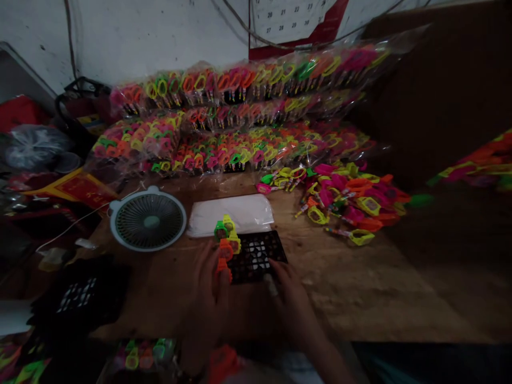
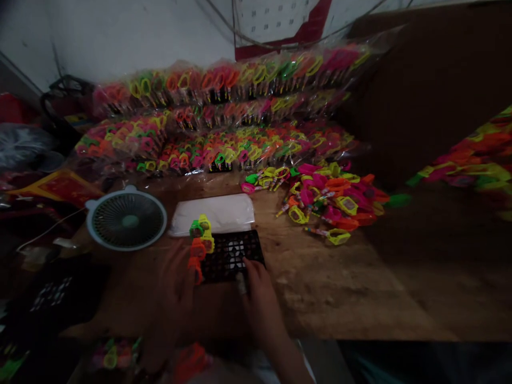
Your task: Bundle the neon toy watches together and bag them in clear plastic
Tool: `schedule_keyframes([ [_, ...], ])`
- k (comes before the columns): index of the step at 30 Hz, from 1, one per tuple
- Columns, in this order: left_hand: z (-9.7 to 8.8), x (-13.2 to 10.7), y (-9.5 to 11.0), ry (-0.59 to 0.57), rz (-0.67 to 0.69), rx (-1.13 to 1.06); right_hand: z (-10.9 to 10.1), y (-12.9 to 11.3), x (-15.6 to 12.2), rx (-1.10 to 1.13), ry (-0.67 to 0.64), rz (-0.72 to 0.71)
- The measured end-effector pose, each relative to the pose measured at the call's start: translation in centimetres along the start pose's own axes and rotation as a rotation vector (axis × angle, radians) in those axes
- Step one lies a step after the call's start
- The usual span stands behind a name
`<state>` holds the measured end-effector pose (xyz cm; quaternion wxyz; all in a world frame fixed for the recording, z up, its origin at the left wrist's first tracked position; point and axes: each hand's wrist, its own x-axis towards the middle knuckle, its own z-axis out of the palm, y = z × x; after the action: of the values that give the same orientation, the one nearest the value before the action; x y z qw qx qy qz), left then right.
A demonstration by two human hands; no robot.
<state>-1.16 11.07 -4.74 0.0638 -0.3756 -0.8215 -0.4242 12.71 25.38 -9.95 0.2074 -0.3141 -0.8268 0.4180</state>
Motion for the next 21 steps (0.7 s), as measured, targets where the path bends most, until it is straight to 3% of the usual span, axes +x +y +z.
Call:
schedule_keyframes([
  [3, 0.3, -6.6, -1.8, 0.042, 0.295, 0.151, 3.1, -0.4, -4.3, -0.182, 0.015, -0.235],
  [6, 0.1, -13.2, -4.6, 0.038, 0.174, 0.254, 5.4, 0.5, -8.9, -0.310, -0.119, -0.507],
  [9, -0.5, -16.7, -6.4, -0.065, 0.104, 0.288, 7.9, 1.6, -12.1, -0.443, -0.099, -0.574],
  [11, -1.1, -17.1, -6.6, -0.147, 0.127, 0.323, 9.3, 1.9, -12.9, -0.523, -0.081, -0.502],
  [15, -2.4, -15.8, -6.0, -0.285, 0.246, 0.388, 10.3, 1.9, -12.4, -0.582, -0.201, -0.359],
  [18, -3.0, -15.3, -5.3, -0.329, 0.270, 0.392, 9.2, 1.6, -11.5, -0.512, -0.326, -0.325],
  [21, -3.8, -15.1, -4.1, -0.358, 0.262, 0.274, 7.1, 0.8, -10.9, -0.307, -0.474, -0.335],
])
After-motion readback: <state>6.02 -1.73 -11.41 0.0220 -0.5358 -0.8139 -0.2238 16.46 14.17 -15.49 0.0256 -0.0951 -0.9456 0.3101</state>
